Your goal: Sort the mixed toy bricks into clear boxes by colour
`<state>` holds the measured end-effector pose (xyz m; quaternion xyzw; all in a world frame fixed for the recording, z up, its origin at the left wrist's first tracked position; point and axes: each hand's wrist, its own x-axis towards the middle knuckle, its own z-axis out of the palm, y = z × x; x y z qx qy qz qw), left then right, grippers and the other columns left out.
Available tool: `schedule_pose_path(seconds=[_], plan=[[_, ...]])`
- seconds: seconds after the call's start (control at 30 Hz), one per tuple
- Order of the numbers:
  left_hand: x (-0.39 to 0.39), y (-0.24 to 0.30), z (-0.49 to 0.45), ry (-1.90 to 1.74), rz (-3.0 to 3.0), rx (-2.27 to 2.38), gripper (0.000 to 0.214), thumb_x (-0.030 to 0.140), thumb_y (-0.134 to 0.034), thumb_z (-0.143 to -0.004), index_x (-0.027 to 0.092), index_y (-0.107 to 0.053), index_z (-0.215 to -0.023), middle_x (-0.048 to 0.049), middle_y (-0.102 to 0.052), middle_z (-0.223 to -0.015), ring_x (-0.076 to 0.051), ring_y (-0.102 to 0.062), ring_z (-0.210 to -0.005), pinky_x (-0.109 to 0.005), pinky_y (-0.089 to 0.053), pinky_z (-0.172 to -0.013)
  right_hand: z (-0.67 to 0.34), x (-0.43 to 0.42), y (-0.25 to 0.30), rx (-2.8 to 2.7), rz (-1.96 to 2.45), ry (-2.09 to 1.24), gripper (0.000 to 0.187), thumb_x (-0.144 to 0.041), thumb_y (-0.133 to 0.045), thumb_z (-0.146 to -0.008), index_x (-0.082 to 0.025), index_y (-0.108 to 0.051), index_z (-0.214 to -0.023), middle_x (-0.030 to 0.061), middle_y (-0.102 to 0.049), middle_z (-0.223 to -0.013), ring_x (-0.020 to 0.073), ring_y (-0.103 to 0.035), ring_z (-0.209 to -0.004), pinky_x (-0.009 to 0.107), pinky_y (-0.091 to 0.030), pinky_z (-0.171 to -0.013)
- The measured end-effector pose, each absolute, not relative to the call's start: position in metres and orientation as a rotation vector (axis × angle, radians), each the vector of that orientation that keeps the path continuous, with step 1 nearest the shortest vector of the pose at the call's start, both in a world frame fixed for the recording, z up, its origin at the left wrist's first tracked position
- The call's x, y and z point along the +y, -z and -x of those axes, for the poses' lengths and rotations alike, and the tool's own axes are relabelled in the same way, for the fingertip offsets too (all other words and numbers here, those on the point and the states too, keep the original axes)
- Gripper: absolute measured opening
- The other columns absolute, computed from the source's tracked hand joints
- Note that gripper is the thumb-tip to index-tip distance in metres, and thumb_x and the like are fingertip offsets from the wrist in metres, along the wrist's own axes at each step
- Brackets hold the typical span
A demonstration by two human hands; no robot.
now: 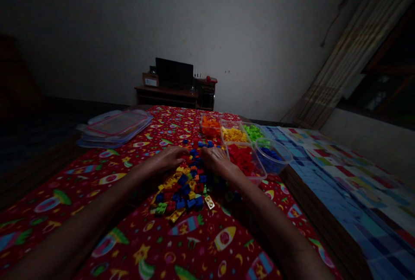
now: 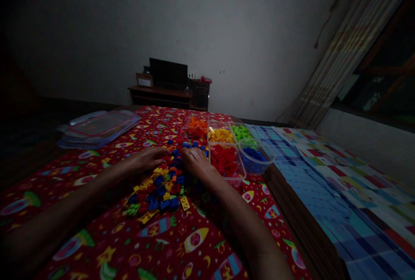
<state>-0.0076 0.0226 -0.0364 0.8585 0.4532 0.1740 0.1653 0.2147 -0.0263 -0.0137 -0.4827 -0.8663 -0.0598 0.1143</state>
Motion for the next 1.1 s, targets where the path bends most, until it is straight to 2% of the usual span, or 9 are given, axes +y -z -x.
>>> schedule_pose_path(seconds=[0.23, 0.33, 0.43, 0.5, 0.6, 0.73, 0.83, 0.97, 1.1], plan=[[0.023, 0.033, 0.012, -0.49, -2.414, 1.324, 0.041, 0.031, -0.05, -0.071, 0.021, -0.069, -0.106, -0.0027, -0.072, -0.099, -0.021, -0.063, -0.093, -0.026, -0.047, -0.083, -0.233, -0.022, 0.005, -2.398, 1.478, 0.163, 0.035, -0.011, -0.045, -0.082, -0.013, -0.054, -0.115, 0.0096, -0.062, -0.09, 0.0179, -0.05, -0.077, 0.027, -0.034, -0.068], [0.02, 0.026, 0.01, -0.504, -2.381, 1.415, 0.043, 0.037, -0.049, -0.074, 0.021, -0.067, -0.11, -0.002, -0.073, -0.088, -0.021, -0.064, -0.083, -0.025, -0.048, -0.075, -0.241, -0.02, -0.003, -2.375, 1.493, 0.145, 0.033, -0.011, -0.044, -0.082, -0.014, -0.057, -0.112, 0.0094, -0.063, -0.09, 0.0177, -0.052, -0.077, 0.026, -0.036, -0.067], [0.017, 0.018, 0.003, -0.68, -2.301, 1.452, 0.049, 0.044, -0.047, -0.08, 0.019, -0.061, -0.12, -0.0049, -0.073, -0.092, -0.023, -0.064, -0.086, -0.029, -0.049, -0.076, -0.24, -0.02, -0.008, -2.356, 1.472, 0.122, 0.031, -0.013, -0.044, -0.084, -0.014, -0.057, -0.112, 0.0085, -0.064, -0.086, 0.0167, -0.053, -0.074, 0.026, -0.035, -0.066], [0.015, 0.015, -0.003, -0.795, -2.18, 1.332, 0.057, 0.047, -0.045, -0.082, 0.019, -0.05, -0.132, -0.0089, -0.071, -0.103, -0.024, -0.065, -0.09, -0.031, -0.05, -0.077, -0.235, -0.022, -0.01, -2.377, 1.406, 0.089, 0.029, -0.016, -0.044, -0.087, -0.014, -0.057, -0.113, 0.007, -0.064, -0.082, 0.0153, -0.053, -0.07, 0.025, -0.034, -0.065], [0.008, 0.012, -0.011, -0.832, -1.971, 1.059, 0.073, 0.051, -0.047, -0.083, 0.022, -0.023, -0.146, -0.0149, -0.061, -0.124, -0.023, -0.063, -0.104, -0.032, -0.05, -0.082, -0.224, -0.028, -0.011, -2.426, 1.261, 0.015, 0.03, -0.024, -0.047, -0.091, -0.015, -0.054, -0.118, 0.0056, -0.065, -0.081, 0.0141, -0.055, -0.071, 0.023, -0.033, -0.063], [-0.009, 0.006, -0.022, -0.808, -1.862, 0.877, 0.092, 0.052, -0.054, -0.081, 0.024, 0.001, -0.149, -0.0181, -0.042, -0.144, -0.025, -0.05, -0.123, -0.032, -0.047, -0.09, -0.214, -0.036, -0.01, -2.481, 1.096, -0.011, 0.038, -0.026, -0.052, -0.09, -0.019, -0.048, -0.127, 0.006, -0.066, -0.09, 0.0149, -0.058, -0.08, 0.022, -0.035, -0.067], [-0.018, 0.004, -0.029, -0.795, -1.801, 0.868, 0.096, 0.049, -0.054, -0.082, 0.026, 0.013, -0.147, -0.0169, -0.043, -0.143, -0.025, -0.052, -0.121, -0.034, -0.048, -0.09, -0.212, -0.037, -0.008, -2.516, 1.06, 0.009, 0.034, -0.024, -0.051, -0.091, -0.021, -0.05, -0.125, 0.0059, -0.067, -0.093, 0.0145, -0.058, -0.08, 0.022, -0.036, -0.068], [-0.013, 0.007, -0.028, -0.82, -1.766, 0.88, 0.085, 0.045, -0.051, -0.085, 0.036, 0.007, -0.147, -0.0134, -0.037, -0.148, -0.022, -0.055, -0.118, -0.036, -0.047, -0.093, -0.22, -0.032, -0.012, -2.498, 1.182, 0.113, 0.029, -0.029, -0.046, -0.093, -0.018, -0.058, -0.118, 0.0074, -0.068, -0.089, 0.0147, -0.058, -0.077, 0.023, -0.036, -0.067], [-0.002, 0.003, -0.025, -0.95, -1.975, 0.951, 0.072, 0.045, -0.048, -0.086, 0.025, -0.016, -0.148, -0.0164, -0.034, -0.148, -0.027, -0.047, -0.126, -0.042, -0.042, -0.1, -0.247, -0.026, -0.029, -2.424, 1.53, 0.216, 0.032, -0.034, -0.044, -0.093, -0.013, -0.063, -0.108, 0.0119, -0.067, -0.091, 0.0173, -0.059, -0.079, 0.026, -0.038, -0.07]])
